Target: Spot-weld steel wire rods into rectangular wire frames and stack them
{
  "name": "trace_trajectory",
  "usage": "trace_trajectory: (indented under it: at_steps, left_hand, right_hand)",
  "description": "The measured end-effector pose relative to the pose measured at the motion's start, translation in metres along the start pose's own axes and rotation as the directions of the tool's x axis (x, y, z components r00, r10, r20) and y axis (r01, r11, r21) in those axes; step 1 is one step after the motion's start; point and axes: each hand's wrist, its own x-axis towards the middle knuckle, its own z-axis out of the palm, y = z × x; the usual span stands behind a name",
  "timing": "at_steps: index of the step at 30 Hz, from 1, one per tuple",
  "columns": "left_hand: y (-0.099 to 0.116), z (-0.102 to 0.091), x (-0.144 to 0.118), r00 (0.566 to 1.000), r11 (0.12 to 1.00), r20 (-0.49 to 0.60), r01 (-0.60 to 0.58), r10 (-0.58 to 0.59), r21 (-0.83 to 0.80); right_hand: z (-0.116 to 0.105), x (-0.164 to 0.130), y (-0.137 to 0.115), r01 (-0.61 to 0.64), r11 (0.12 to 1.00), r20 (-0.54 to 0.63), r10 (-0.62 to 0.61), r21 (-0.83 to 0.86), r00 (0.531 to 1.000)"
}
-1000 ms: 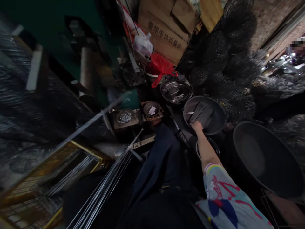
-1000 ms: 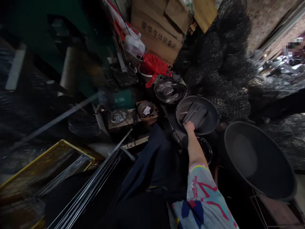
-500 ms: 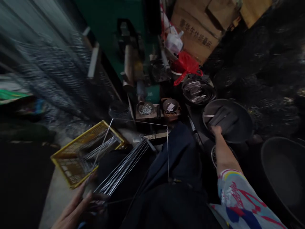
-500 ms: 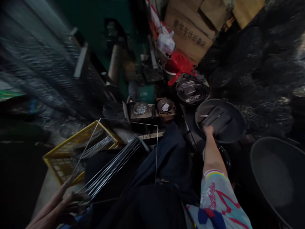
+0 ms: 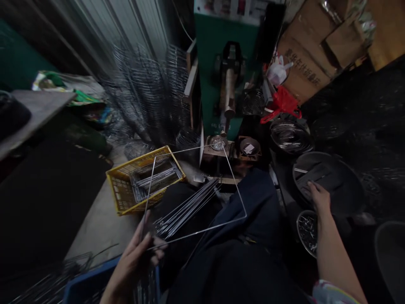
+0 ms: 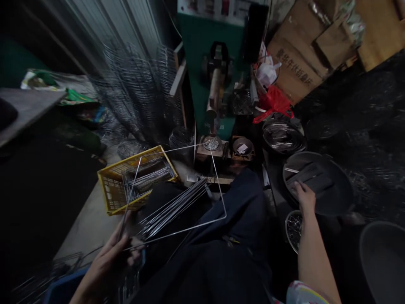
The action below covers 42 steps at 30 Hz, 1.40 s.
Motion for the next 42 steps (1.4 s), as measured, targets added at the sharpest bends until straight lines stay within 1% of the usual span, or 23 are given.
trace_trajectory:
  at_steps: [1, 3, 6, 8, 10, 11, 12, 13, 15, 17, 18, 19, 21, 23, 28, 34, 37, 42]
  left_hand:
    - [-0.001, 0.000, 0.000, 1.000, 1.000, 0.006, -0.007, 0.007, -0.008]
    - [-0.005, 0.001, 0.002, 0.999, 1.000, 0.042, -0.012, 0.013, -0.019]
    - [-0.011, 0.014, 0.009, 0.988, 0.999, 0.150, -0.023, 0.028, -0.035]
    - [-0.014, 0.028, 0.014, 0.981, 0.999, 0.192, -0.025, 0.030, -0.030]
    - [-0.017, 0.040, 0.017, 0.976, 1.000, 0.214, -0.029, 0.031, -0.013]
    - [-0.017, 0.044, 0.017, 0.973, 0.999, 0.228, -0.035, 0.035, -0.004]
    - [-0.018, 0.048, 0.017, 0.969, 0.999, 0.244, -0.041, 0.039, 0.003]
    - [-0.018, 0.050, 0.017, 0.965, 0.999, 0.258, -0.045, 0.042, 0.007]
    - [-0.018, 0.053, 0.017, 0.961, 0.999, 0.275, -0.036, 0.031, 0.013]
    - [-0.019, 0.055, 0.017, 0.957, 1.000, 0.291, -0.006, 0.001, 0.015]
    - [-0.020, 0.055, 0.018, 0.954, 1.000, 0.300, 0.006, -0.010, 0.014]
    - [-0.021, 0.056, 0.018, 0.950, 1.000, 0.310, 0.014, -0.017, 0.012]
    - [-0.022, 0.057, 0.019, 0.946, 1.000, 0.323, 0.019, -0.020, 0.006]
    - [-0.022, 0.059, 0.018, 0.948, 1.000, 0.317, 0.009, -0.008, -0.002]
    - [-0.022, 0.062, 0.015, 0.950, 1.000, 0.311, -0.002, 0.009, -0.021]
    - [-0.025, 0.062, 0.018, 0.932, 0.999, 0.360, -0.019, 0.027, -0.028]
    - [-0.027, 0.061, 0.020, 0.920, 0.999, 0.392, -0.010, 0.026, -0.042]
    - [-0.034, 0.054, 0.024, 0.907, 0.998, 0.419, -0.031, 0.052, -0.058]
  right_hand:
    - [-0.006, -0.007, -0.005, -0.021, 1.000, 0.032, 0.020, 0.018, 0.999]
    - [-0.019, -0.021, -0.018, -0.022, 1.000, 0.091, 0.024, -0.020, 0.996]
    - [-0.032, -0.046, -0.049, 0.120, 0.980, 0.152, -0.096, -0.159, 0.984]
    - [-0.033, -0.068, -0.075, 0.222, 0.959, 0.239, -0.177, -0.177, 0.955]
    - [-0.030, -0.096, -0.103, 0.305, 0.945, 0.367, -0.243, -0.119, 0.898]
    - [-0.026, -0.110, -0.115, 0.350, 0.933, 0.435, -0.283, -0.080, 0.855]
    - [-0.022, -0.125, -0.127, 0.402, 0.915, 0.505, -0.327, -0.042, 0.799]
    - [-0.016, -0.140, -0.137, 0.453, 0.891, 0.570, -0.371, -0.002, 0.733]
    - [-0.002, -0.165, -0.149, 0.541, 0.838, 0.686, -0.438, 0.076, 0.582]
    - [0.014, -0.184, -0.153, 0.596, 0.790, 0.760, -0.473, 0.143, 0.445]
    - [0.023, -0.191, -0.152, 0.614, 0.772, 0.784, -0.480, 0.164, 0.393]
    - [0.031, -0.196, -0.149, 0.629, 0.756, 0.800, -0.484, 0.179, 0.355]
    - [0.044, -0.202, -0.142, 0.652, 0.733, 0.818, -0.487, 0.194, 0.306]
    - [0.051, -0.203, -0.134, 0.660, 0.725, 0.828, -0.485, 0.199, 0.283]
    - [0.055, -0.204, -0.130, 0.668, 0.717, 0.838, -0.478, 0.199, 0.264]
    - [0.063, -0.210, -0.130, 0.652, 0.735, 0.844, -0.461, 0.188, 0.276]
    - [0.068, -0.212, -0.127, 0.692, 0.702, 0.837, -0.474, 0.172, 0.273]
    - [0.071, -0.218, -0.127, 0.760, 0.636, 0.828, -0.493, 0.135, 0.266]
